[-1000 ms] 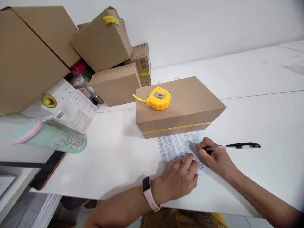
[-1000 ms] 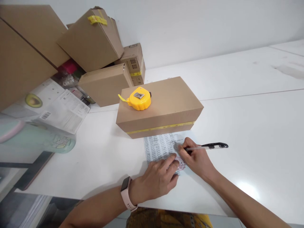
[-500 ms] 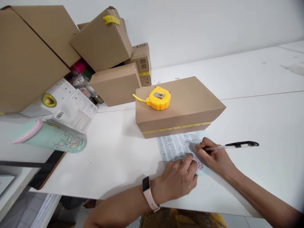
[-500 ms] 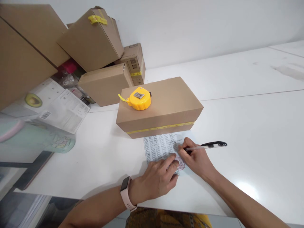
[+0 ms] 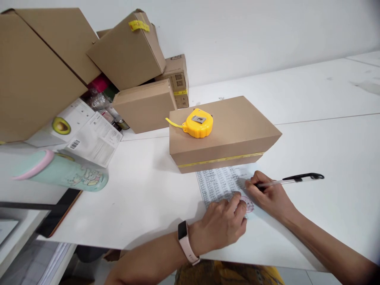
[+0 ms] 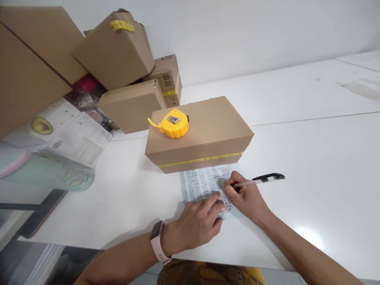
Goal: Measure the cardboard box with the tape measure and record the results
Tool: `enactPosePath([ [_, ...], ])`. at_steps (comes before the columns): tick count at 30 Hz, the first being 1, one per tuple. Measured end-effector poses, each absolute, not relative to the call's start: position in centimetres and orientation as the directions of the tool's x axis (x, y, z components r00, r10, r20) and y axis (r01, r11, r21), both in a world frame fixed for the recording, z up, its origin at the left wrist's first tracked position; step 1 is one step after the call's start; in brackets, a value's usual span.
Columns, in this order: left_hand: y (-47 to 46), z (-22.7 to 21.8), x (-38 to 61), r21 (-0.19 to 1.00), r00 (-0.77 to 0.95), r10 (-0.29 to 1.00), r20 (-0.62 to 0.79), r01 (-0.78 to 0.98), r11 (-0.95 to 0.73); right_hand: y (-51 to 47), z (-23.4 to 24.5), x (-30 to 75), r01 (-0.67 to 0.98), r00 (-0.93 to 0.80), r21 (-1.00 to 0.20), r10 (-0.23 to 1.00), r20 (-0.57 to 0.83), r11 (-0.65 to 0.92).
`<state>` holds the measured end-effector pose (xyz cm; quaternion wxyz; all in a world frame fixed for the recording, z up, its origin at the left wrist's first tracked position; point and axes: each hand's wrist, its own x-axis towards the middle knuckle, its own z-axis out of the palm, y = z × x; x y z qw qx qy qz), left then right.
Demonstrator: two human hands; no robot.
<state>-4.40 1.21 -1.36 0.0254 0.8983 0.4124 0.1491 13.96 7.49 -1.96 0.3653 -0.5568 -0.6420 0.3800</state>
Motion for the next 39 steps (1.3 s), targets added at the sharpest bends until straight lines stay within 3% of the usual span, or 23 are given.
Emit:
enactPosePath([
  [12,1.2,-1.4,-4.4,0.172,0.612,0.753,0.242,0.737,-0.654,7.5,-2.0,13.9,0.435,-0.111,-0.896,0.993,0.048,0.092],
  [18,1.2,-1.1,-4.5,0.18,0.613,0.752,0.244,0.733,-0.656,7.3,-1.5,14.2,0.45,-0.018,-0.89,0.997,0.078,0.078],
  [21,1.3,-0.8,-4.7,0.186,0.62,0.751,0.226,0.73,-0.658,7.5,-1.0,15.2,0.615,0.019,-0.777,0.983,0.182,0.132],
  [24,1.3,-0.7,-4.7,0.213,0.618,0.757,0.214,0.727,-0.653,7.8,-0.7,16.6,0.788,-0.08,-0.562,0.947,0.313,0.252],
  [27,1.3,-0.9,-4.6,0.242,0.596,0.776,0.206,0.737,-0.631,7.9,-1.0,17.8,0.861,-0.155,-0.401,0.913,0.378,0.313],
  [29,1.4,-1.0,-4.4,0.273,0.575,0.773,0.269,0.724,-0.634,8.1,-1.4,18.3,0.888,-0.17,-0.335,0.901,0.398,0.316],
  [31,1.7,-0.9,-4.5,0.304,0.522,0.733,0.436,0.681,-0.667,8.4,-2.0,18.7,0.901,-0.186,-0.29,0.891,0.413,0.323],
  [35,3.1,1.9,-5.7,0.187,0.267,0.486,0.832,0.69,-0.699,9.5,-3.7,19.2,0.901,-0.201,-0.269,0.875,0.44,0.341],
  [37,4.3,4.6,-6.5,0.139,0.149,0.395,0.907,0.777,-0.613,10.0,-4.4,19.4,0.896,-0.196,-0.275,0.867,0.458,0.348],
  [39,6.1,7.6,-7.2,0.162,0.056,0.416,0.908,0.867,-0.471,10.2,-4.7,19.5,0.894,-0.188,-0.284,0.865,0.465,0.347],
])
